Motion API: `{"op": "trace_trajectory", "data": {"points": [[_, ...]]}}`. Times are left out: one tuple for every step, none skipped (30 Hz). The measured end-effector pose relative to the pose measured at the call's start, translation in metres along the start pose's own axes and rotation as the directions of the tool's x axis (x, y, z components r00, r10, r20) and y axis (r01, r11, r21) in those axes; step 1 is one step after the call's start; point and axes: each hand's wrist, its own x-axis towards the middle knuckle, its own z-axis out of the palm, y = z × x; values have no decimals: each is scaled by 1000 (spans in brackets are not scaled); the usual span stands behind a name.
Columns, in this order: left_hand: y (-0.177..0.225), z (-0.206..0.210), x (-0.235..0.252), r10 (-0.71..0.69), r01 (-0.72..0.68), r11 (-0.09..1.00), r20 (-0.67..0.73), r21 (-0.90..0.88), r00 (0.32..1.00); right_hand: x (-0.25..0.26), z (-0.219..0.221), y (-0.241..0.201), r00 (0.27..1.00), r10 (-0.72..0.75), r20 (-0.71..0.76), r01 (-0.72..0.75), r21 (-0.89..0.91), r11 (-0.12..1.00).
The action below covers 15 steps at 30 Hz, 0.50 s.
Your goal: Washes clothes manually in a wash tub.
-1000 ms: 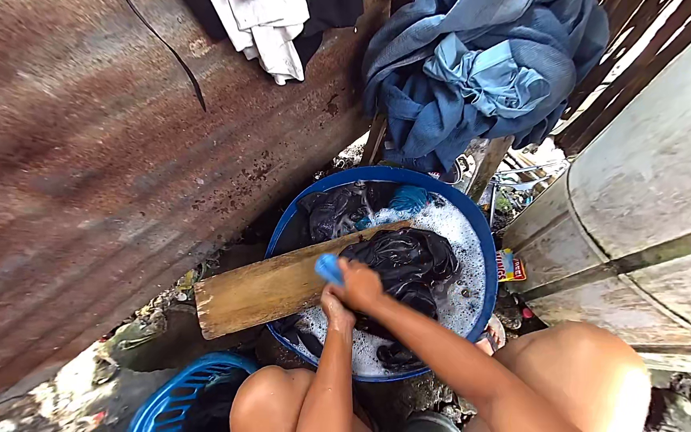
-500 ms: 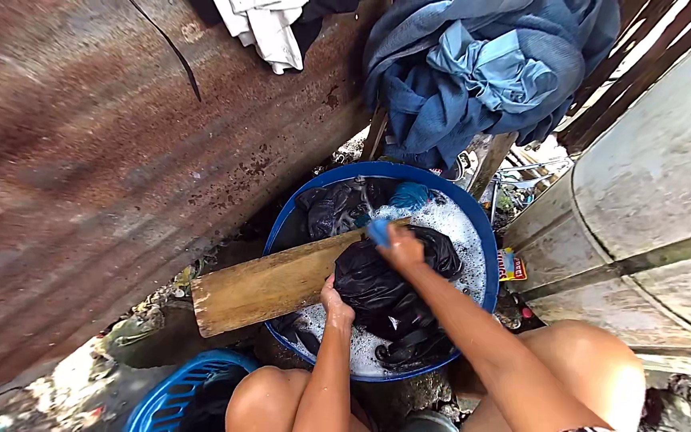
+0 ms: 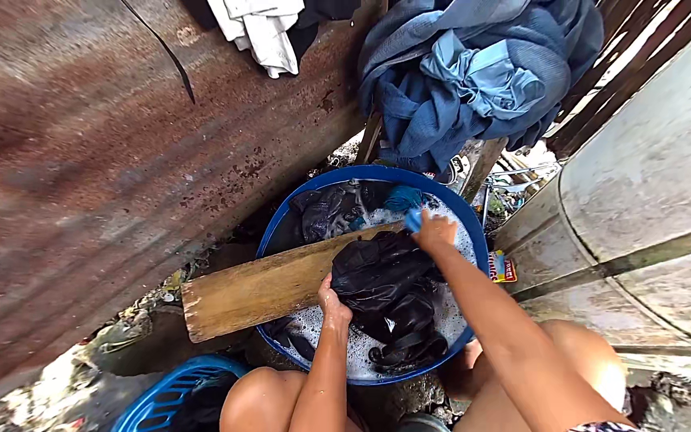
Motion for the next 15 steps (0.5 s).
{"op": "trace_trajectory", "data": {"points": [[-1,-1,3,8,-8,1000,-14,15,1000,3,-12,14,992,126,1,-125,92,988],[-2,-2,5,11,-10,999,-25,34,1000,2,-17,26,973,233,7,-229,205,952],[-3,-2,7,7,-5,999,-36,53,999,-1,-13,38,951,310,-4,-293,322,900],[-4,-2,8,5,-1,998,-49,69,999,-7,-1,48,928,372,-15,-331,423,844],[-4,-2,8,7,-2,997,-58,79,998,-14,16,55,906,423,-23,-355,503,788],[-4,0,7,13,-8,996,-65,85,998,-20,35,59,882,470,-26,-376,562,737],[-3,1,7,21,-15,996,-69,91,997,-23,54,62,862,505,-50,-374,610,699],[-2,3,6,28,-21,995,-69,98,997,-25,68,63,846,528,-76,-354,659,663],[-3,2,6,30,-23,994,-66,108,997,-26,80,66,836,540,-98,-328,700,635],[-5,2,6,31,-23,993,-63,119,998,-27,88,71,835,541,-106,-296,742,601],[-5,3,5,33,-26,992,-56,126,998,-26,89,75,840,535,-86,-277,781,559],[-5,4,4,35,-29,991,-49,129,998,-24,86,77,848,529,-41,-288,801,525],[-5,6,4,37,-32,991,-42,127,998,-21,82,79,852,524,5,-310,811,496],[-4,6,3,42,-37,992,-39,121,998,-15,78,80,857,514,43,-326,817,476],[-4,5,3,43,-38,993,-41,115,998,-12,73,81,866,497,62,-333,812,479]]}}
